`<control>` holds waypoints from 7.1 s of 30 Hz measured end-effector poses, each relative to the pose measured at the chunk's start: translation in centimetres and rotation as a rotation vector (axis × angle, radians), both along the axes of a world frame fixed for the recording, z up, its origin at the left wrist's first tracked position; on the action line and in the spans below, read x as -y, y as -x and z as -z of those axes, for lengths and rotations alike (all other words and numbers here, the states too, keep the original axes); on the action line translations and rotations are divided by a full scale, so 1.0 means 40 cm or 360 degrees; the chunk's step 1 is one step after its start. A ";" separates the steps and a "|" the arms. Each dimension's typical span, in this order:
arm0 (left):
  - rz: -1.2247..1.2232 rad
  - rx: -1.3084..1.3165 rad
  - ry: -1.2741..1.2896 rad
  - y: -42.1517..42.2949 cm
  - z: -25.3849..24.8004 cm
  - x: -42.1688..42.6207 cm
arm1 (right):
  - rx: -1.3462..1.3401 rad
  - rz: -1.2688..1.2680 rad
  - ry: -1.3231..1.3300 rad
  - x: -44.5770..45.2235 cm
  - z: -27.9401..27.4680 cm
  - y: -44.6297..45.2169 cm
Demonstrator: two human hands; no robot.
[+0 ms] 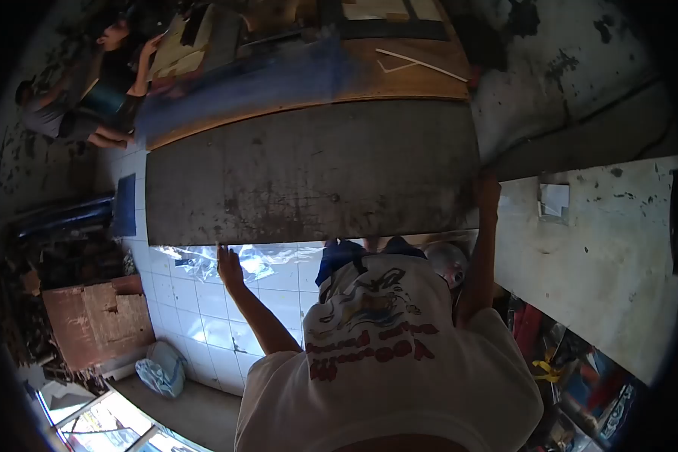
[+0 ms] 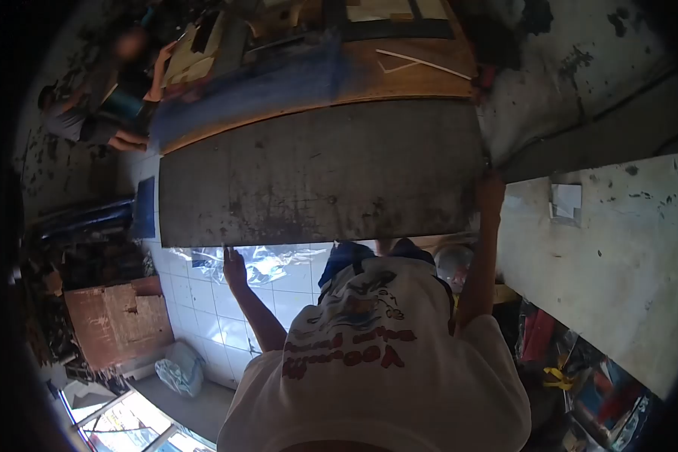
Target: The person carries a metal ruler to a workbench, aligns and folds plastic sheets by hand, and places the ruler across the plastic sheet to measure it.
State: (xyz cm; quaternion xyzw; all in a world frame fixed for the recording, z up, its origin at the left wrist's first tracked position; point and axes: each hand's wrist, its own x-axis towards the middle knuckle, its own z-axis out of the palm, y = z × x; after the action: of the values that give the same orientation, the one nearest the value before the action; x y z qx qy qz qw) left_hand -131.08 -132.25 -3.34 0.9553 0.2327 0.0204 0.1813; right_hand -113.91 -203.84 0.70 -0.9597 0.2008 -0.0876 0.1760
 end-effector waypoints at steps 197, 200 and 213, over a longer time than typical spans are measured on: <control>-0.0526 0.0454 -0.0209 -0.313 -0.176 0.117 | 0.0015 0.0353 0.0067 -0.088 0.054 -0.123; -0.0526 0.0479 -0.0194 -0.309 -0.176 0.117 | -0.0022 0.0363 0.0078 -0.118 0.002 -0.117; -0.0559 0.0506 -0.0196 -0.310 -0.180 0.119 | 0.0005 0.0373 0.0111 -0.132 -0.019 -0.112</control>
State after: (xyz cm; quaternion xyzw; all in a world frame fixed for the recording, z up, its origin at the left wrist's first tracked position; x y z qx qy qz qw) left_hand -118.67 -136.99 3.84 0.8942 0.3621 0.2158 0.1508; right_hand -109.45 -198.58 1.46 -0.9350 0.3082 -0.1161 0.1313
